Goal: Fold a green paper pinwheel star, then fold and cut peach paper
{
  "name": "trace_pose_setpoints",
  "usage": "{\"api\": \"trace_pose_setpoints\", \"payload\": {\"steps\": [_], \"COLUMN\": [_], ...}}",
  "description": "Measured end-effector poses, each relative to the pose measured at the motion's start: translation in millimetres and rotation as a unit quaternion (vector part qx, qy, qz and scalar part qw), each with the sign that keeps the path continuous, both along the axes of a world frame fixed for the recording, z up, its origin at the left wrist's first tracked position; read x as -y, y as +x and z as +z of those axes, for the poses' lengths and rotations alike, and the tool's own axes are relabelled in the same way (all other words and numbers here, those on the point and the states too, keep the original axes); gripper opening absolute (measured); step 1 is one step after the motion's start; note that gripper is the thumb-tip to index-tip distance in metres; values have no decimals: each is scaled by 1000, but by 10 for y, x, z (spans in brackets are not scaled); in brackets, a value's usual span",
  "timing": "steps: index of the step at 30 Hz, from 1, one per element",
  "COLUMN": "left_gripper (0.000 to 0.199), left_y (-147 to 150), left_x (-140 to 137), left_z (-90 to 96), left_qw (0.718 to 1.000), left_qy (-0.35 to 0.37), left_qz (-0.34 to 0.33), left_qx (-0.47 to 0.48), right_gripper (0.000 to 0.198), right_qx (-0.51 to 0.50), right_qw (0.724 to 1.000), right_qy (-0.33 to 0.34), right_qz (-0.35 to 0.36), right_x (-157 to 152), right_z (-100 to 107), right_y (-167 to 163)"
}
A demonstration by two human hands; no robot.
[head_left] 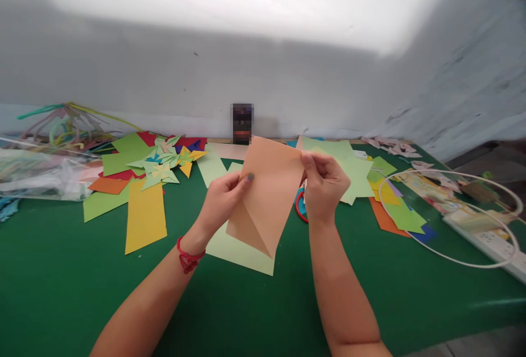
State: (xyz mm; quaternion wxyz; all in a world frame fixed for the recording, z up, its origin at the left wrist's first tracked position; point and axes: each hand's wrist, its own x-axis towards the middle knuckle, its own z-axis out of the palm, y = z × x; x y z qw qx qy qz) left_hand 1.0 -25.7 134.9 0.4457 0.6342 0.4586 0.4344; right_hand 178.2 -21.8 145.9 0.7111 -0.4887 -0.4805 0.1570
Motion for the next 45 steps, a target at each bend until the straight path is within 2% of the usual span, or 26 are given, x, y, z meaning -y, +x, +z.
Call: {"api": "trace_pose_setpoints", "payload": {"steps": [5,10,14,16,19,21,27,30,38,42,45], "left_gripper": [28,40,47,41,25,23,35,36,43,38,38], "left_y": [13,19,5,2,14,23,14,14,40,39,29], "left_x": [11,28,33,19,-12,-28,-24,-15,-32,-26,-18], "left_z": [17,0,-11,-20,-41,-56,-57,-40,-65,-57,-35], "left_qw": [995,984,975,978,987,989,978,979,993,990,985], "left_qy": [46,84,127,126,100,88,88,76,-21,-93,-119], "left_qz": [83,157,174,152,84,64,122,118,-10,-63,-81], "left_qx": [12,-30,-58,-73,-90,-101,-143,-146,-117,-81,-94], "right_gripper": [14,15,16,19,25,28,30,31,29,30,30], "right_qx": [-29,-12,-22,-32,-59,-78,-107,-109,-127,-121,-127], "right_qw": [1000,1000,1000,999,998,996,993,992,991,991,991], "right_qy": [5,-6,-6,-8,-7,-19,-50,-54,-38,-46,-42], "right_qz": [5,-2,0,-9,-27,-28,-16,-15,-19,-23,-27], "right_x": [-18,-4,-17,-47,-124,-186,-305,-317,-324,-331,-331], "right_z": [-12,-18,-28,-43,-96,-149,-283,-296,-296,-301,-294], "right_y": [5,-9,-11,14,91,148,210,210,253,256,256]}}
